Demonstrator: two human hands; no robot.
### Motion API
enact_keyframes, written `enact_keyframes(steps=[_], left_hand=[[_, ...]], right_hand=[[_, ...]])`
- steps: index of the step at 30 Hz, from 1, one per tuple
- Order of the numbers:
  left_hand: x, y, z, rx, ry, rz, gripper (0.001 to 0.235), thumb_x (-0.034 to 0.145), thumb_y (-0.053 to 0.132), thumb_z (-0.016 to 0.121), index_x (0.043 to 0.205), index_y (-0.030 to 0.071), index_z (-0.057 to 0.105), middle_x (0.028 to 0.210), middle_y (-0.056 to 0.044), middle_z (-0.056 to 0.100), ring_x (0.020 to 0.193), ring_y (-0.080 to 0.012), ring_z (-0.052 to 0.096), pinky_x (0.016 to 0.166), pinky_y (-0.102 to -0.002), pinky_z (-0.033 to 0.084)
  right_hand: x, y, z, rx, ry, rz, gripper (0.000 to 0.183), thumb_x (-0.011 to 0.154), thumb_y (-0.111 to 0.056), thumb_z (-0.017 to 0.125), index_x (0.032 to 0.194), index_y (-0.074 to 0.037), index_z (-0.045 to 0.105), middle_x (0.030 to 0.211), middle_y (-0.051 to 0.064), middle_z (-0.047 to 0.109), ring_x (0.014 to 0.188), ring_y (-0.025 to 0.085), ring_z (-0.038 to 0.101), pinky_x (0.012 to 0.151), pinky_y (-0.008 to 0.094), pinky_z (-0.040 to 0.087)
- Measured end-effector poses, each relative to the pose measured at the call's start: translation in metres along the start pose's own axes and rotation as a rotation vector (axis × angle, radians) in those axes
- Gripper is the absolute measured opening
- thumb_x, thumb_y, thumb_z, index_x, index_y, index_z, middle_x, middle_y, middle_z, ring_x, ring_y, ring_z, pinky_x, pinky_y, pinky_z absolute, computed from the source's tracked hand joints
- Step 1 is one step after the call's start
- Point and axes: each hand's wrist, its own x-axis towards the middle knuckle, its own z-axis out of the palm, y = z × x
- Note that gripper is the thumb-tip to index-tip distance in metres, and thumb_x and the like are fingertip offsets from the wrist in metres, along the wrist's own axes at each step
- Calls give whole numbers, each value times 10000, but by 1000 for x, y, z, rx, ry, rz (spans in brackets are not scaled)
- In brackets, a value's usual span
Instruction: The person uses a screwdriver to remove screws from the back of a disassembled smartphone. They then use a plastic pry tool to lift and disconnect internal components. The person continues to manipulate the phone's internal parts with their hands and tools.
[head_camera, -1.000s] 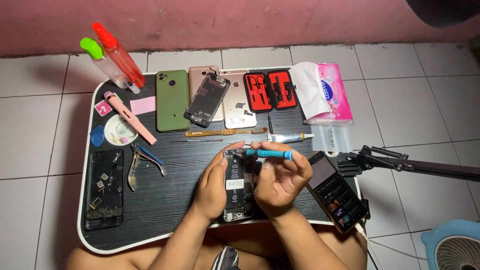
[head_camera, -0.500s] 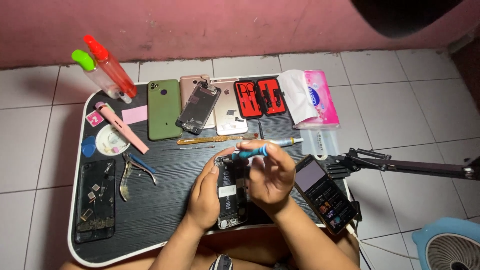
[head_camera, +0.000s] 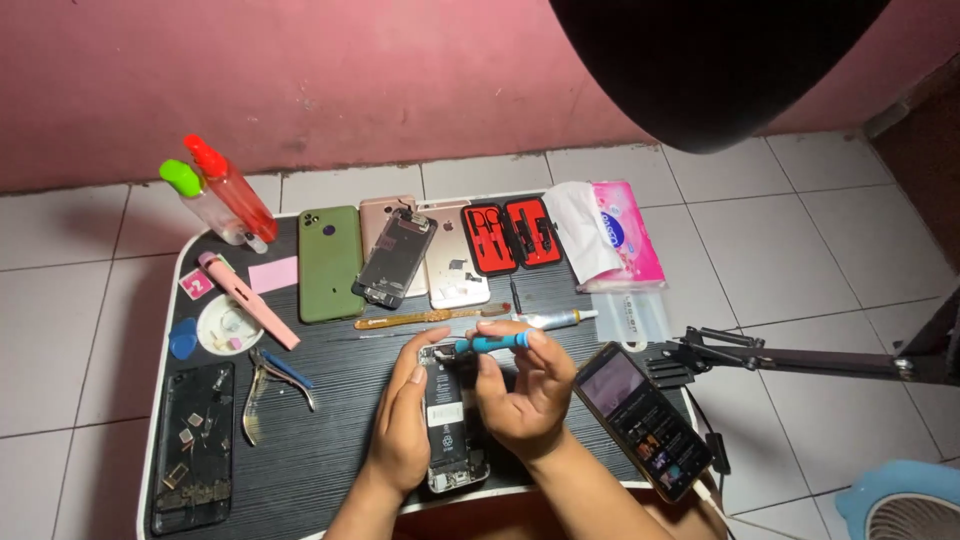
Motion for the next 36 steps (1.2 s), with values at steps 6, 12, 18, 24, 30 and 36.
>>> enact_keyframes(steps=[6,12,18,24,30,36], left_hand=[[3,0,1,-111,-12,33,508,992,220,272,1335,-5,572,1357,-174,636,1318,-258,573,1140,-342,409],[2,-1,1,-146,-18,55,505,997,238,265,1320,-6,567,1324,-188,648,1284,-276,597,1118,-352,437],[2,-1,2,-300,-42,-5,487,993,245,287,1322,9,557,1284,-197,670,1214,-275,644,1061,-351,489],[2,3,2,-302,-52,16,487,1000,247,281,1323,1,551,1275,-211,671,1212,-289,645,1061,-357,491],[3,4,2,-307,-59,30,488,996,248,282,1310,-4,557,1275,-212,667,1217,-293,639,1071,-365,487],[3,5,2,-318,-57,20,486,989,252,290,1305,1,561,1263,-206,672,1199,-288,647,1053,-363,499]], right_hand=[[-1,6,-1,-48,7,41,706,964,98,659,1491,-152,260,1180,271,673,1115,345,723,1046,455,631],[-1,1,-1,-31,57,117,671,975,77,654,1465,-176,271,1167,281,665,951,337,762,938,432,671],[-1,3,0,-89,58,79,705,960,86,674,1475,-159,259,1137,261,662,1054,319,735,1007,423,639],[-4,4,-1,-63,44,92,702,961,85,670,1471,-164,257,1142,290,654,1058,334,732,964,395,651],[-5,6,-2,-79,61,69,716,952,93,678,1472,-170,261,1140,282,644,1052,346,730,963,428,659],[-5,7,-2,-75,58,81,709,952,87,680,1467,-172,267,1142,293,644,1057,355,728,986,442,651]])
